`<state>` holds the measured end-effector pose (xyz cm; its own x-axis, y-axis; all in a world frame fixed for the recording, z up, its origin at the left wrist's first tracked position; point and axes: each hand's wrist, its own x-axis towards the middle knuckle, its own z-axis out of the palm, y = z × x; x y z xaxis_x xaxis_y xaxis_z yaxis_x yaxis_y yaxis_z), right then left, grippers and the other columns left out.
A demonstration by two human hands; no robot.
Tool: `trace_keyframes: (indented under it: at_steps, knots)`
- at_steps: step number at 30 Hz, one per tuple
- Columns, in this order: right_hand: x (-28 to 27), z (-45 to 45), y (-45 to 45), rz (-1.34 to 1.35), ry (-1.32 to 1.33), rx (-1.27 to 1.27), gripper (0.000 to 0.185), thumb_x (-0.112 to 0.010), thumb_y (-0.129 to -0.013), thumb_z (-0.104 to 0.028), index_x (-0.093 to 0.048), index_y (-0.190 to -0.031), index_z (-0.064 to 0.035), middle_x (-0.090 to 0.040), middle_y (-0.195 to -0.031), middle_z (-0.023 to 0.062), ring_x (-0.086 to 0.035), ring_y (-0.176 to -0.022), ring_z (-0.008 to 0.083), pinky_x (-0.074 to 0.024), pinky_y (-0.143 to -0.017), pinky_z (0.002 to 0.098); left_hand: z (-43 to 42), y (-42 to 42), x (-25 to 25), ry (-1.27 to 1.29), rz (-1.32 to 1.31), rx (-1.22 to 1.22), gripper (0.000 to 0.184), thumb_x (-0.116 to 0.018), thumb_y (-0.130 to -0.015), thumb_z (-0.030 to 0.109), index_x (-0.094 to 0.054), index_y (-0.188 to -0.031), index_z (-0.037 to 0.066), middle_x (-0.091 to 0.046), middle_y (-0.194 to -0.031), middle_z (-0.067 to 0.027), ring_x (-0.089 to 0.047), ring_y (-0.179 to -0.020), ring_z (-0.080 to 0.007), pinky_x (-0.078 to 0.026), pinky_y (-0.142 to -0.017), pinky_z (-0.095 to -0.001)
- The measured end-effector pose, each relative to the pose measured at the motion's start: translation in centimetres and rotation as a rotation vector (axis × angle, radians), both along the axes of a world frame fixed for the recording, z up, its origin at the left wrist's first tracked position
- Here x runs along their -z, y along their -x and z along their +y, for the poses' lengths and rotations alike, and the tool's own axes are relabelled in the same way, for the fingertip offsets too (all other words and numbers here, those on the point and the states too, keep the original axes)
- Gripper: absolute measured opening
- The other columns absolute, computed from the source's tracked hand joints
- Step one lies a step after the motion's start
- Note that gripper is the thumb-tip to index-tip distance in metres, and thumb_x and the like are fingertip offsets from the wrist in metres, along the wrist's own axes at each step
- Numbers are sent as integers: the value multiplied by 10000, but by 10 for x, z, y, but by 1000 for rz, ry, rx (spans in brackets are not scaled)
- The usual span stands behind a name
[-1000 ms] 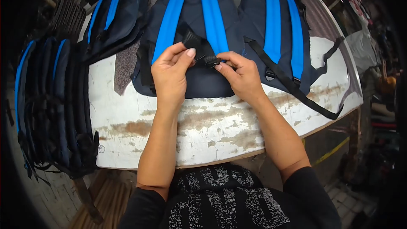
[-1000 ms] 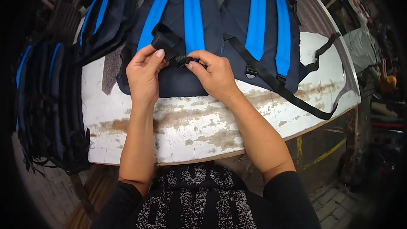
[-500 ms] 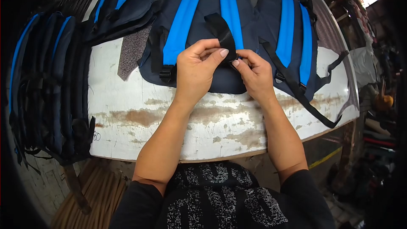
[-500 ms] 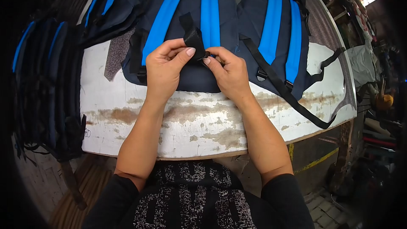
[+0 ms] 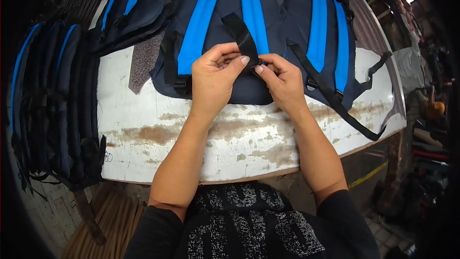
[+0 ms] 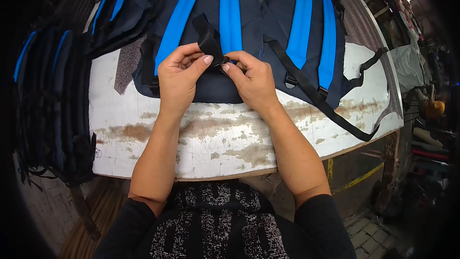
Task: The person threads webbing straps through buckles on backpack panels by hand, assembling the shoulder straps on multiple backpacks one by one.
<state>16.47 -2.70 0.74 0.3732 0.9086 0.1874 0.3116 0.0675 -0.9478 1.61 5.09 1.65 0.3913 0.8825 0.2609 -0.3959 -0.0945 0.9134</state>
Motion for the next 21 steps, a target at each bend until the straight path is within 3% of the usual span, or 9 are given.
trace_keyframes:
  at_steps: [16,21]
  knots:
    - [-2,0,-2,184,53,-28,162,-717,-909,-135,-718,-1005,-3,-498,-571,-53,-400,-550,18,-298,-497,248,0,1,-3,94,1,95,212,-700,-885,-55,-667,-1094,-74,-721,-976,-101,-681,-867,-115,-555,-789,-233]
    - [-1,-1,-4,60,28,-18,150,-720,-907,-136,-720,-968,1,-508,-571,-54,-406,-546,16,-295,-491,245,3,1,4,243,-55,123,195,-718,-882,-26,-680,-1072,-49,-720,-901,-77,-666,-780,-100,-538,-708,-228]
